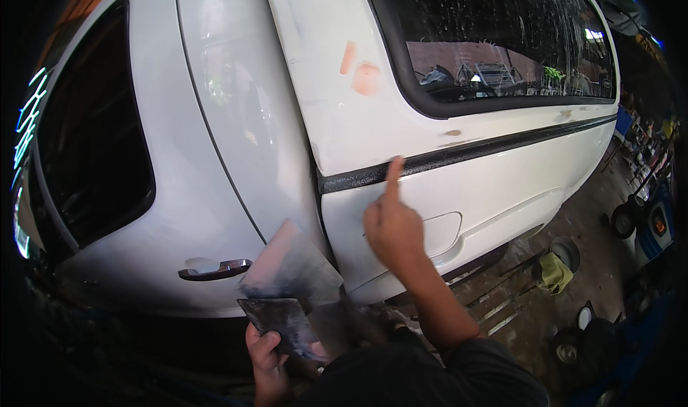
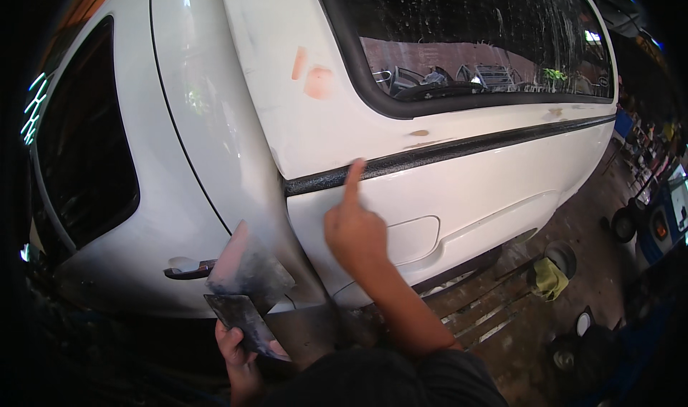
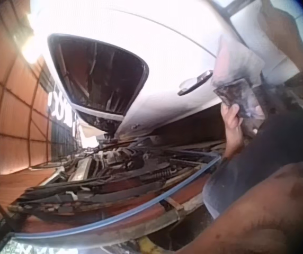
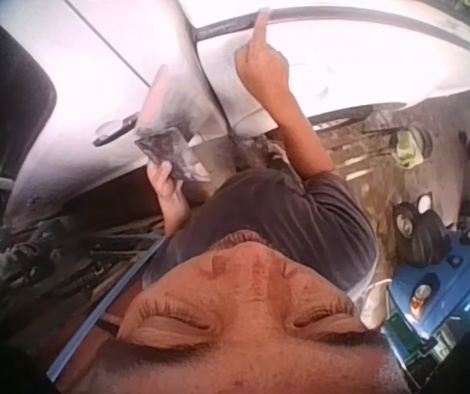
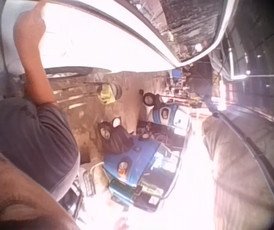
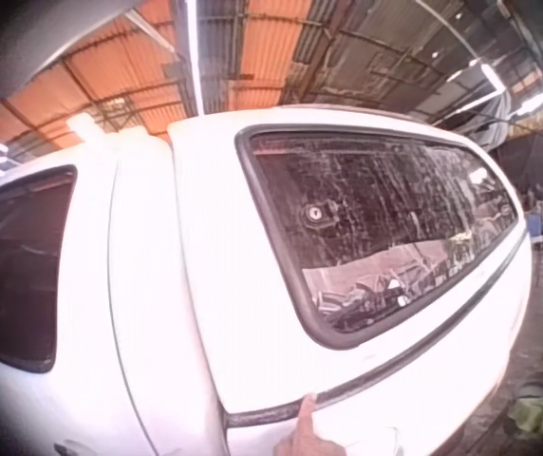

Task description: The person sands the white body of a vehicle using two hand-held sanding blocks, alternating between sanding and wiping the surface with their hand.

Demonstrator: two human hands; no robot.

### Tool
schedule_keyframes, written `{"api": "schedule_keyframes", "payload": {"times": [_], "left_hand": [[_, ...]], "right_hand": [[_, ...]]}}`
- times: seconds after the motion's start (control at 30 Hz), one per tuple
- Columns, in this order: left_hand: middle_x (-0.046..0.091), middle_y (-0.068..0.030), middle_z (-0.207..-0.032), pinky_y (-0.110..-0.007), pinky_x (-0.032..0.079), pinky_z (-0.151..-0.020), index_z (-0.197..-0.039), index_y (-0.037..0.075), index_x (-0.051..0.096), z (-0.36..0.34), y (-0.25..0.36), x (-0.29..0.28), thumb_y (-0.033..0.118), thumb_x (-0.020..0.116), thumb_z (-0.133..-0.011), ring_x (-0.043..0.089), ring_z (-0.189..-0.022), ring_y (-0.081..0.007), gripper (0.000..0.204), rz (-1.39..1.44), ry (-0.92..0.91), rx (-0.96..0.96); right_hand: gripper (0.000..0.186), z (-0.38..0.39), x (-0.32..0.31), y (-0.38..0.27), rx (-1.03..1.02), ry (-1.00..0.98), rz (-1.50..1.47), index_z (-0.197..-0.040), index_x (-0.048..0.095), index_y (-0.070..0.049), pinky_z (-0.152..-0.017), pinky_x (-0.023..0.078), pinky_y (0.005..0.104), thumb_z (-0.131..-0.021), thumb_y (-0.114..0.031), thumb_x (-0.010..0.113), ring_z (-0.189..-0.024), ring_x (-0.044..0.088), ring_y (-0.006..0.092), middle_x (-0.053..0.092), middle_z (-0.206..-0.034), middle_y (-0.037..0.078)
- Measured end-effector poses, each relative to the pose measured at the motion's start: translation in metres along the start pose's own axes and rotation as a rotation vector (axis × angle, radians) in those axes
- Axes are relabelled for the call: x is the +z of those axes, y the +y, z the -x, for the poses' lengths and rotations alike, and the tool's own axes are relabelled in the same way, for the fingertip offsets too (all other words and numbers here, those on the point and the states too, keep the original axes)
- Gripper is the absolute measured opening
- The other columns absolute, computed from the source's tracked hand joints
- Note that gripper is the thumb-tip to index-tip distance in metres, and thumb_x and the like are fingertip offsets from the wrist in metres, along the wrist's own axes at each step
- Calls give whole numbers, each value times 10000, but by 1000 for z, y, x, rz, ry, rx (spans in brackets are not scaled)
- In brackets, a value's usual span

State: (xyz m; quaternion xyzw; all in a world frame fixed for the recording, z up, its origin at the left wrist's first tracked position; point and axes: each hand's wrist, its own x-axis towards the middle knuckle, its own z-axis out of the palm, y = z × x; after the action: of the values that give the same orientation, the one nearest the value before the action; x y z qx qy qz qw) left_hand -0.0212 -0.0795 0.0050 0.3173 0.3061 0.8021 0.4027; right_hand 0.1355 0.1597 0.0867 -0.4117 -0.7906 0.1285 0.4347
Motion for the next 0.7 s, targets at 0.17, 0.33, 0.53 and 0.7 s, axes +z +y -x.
{"api": "schedule_keyframes", "payload": {"times": [0.17, 0.33, 0.53, 0.7], "left_hand": [[633, -217, -1194, -415, 565, -875, -1324, -110, 450, -1, -18, 4, 148, 698, -841, 678, -1015, -301, 601, 76, -94, -126], [596, -150, -1283, -387, 457, -1016, -1357, -58, 468, -12, -43, 44, 82, 648, -881, 592, -1167, -254, 528, 135, -243, -460], [593, -110, -1293, -363, 450, -1021, -1366, -19, 475, -21, -58, 71, 111, 625, -935, 579, -1181, -222, 475, 58, -379, -737], [585, -122, -1283, -366, 464, -1003, -1366, -20, 434, -49, -55, 84, 119, 580, -966, 588, -1158, -227, 448, 312, -152, -375]], "right_hand": [[711, 33, -28, 24, 157, -220, -864, -1504, 200, 92, -704, 524, 393, -949, -198, 535, -816, 668, 271, 668, -1020, 151], [700, 115, -22, 27, 296, -337, -1813, -1473, 298, 59, -948, 495, 433, -942, -304, 572, -1123, 610, 313, 597, -1264, 188], [519, 112, -58, 63, 591, -177, -1727, -1304, 494, 49, -978, 484, 464, -822, -102, 612, -1151, 589, 313, 584, -1260, 194], [564, 110, -93, 57, 363, 329, -1275, -1332, 480, 43, -1003, 459, 446, -778, 99, 571, -1148, 572, 316, 581, -1214, 177]]}}
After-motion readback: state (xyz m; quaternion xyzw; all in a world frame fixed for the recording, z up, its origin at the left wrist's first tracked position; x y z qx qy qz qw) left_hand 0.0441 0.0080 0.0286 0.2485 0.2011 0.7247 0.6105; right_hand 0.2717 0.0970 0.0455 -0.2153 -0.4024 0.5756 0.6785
